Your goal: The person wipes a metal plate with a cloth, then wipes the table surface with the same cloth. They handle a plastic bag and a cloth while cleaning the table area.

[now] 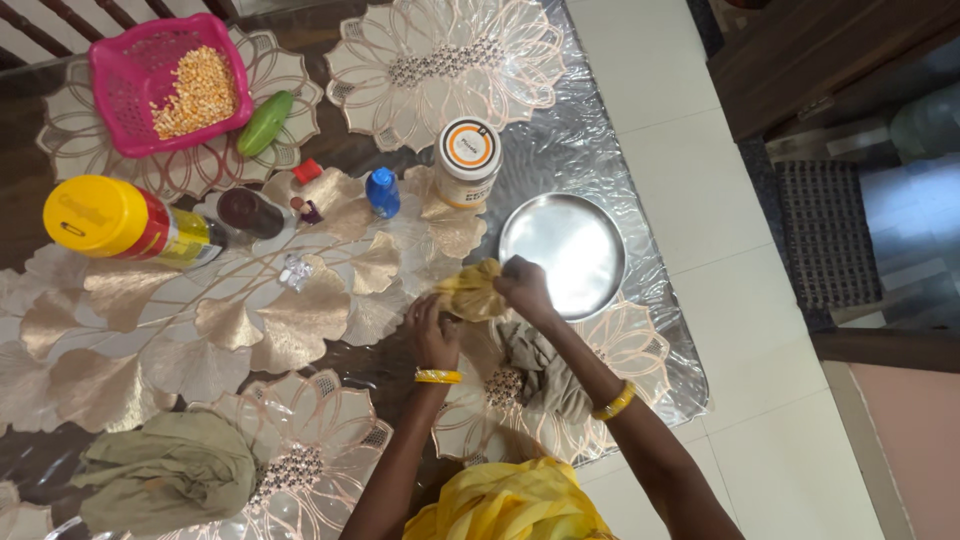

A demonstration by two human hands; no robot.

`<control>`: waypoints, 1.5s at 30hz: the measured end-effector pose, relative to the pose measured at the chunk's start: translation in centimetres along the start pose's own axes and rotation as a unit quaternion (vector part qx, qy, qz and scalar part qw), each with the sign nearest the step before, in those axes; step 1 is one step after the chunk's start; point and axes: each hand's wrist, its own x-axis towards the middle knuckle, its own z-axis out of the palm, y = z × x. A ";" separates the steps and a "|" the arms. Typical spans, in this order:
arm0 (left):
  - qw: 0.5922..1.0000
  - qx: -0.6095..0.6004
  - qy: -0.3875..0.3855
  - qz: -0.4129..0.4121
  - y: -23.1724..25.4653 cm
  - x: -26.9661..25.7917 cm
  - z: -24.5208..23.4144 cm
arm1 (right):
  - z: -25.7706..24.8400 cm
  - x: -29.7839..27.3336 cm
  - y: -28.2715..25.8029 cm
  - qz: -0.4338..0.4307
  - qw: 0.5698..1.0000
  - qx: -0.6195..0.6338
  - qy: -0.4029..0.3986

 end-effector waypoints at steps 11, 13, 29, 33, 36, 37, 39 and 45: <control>0.936 0.211 -0.264 -0.098 0.3 0.0 -0.1 | -8.8 -2.4 -2.4 -0.117 0.954 0.208 0.182; 0.883 0.262 -0.358 -0.153 1.2 1.4 -0.2 | -11.4 -2.1 -1.8 -0.152 0.933 0.237 0.223; 0.761 0.396 -0.495 -0.140 4.5 9.1 -0.2 | -6.8 2.6 -6.5 -0.268 0.841 -0.425 0.199; 0.737 0.415 -0.508 -0.159 4.7 9.3 0.6 | -2.7 8.2 -13.6 -0.305 0.835 -0.438 0.131; 0.726 0.421 -0.519 -0.165 4.8 9.4 1.2 | -0.6 12.2 -16.6 -0.332 0.818 -0.448 0.143; 0.723 0.422 -0.522 -0.165 4.8 9.4 1.2 | -0.4 13.0 -16.7 -0.333 0.824 -0.434 0.146; 0.730 0.411 -0.520 -0.163 4.7 9.2 0.9 | -0.2 14.3 -16.5 -0.336 0.839 -0.402 0.149; 0.749 0.391 -0.508 -0.166 5.0 9.4 0.4 | -5.3 16.9 -13.5 -0.403 0.789 -0.399 0.237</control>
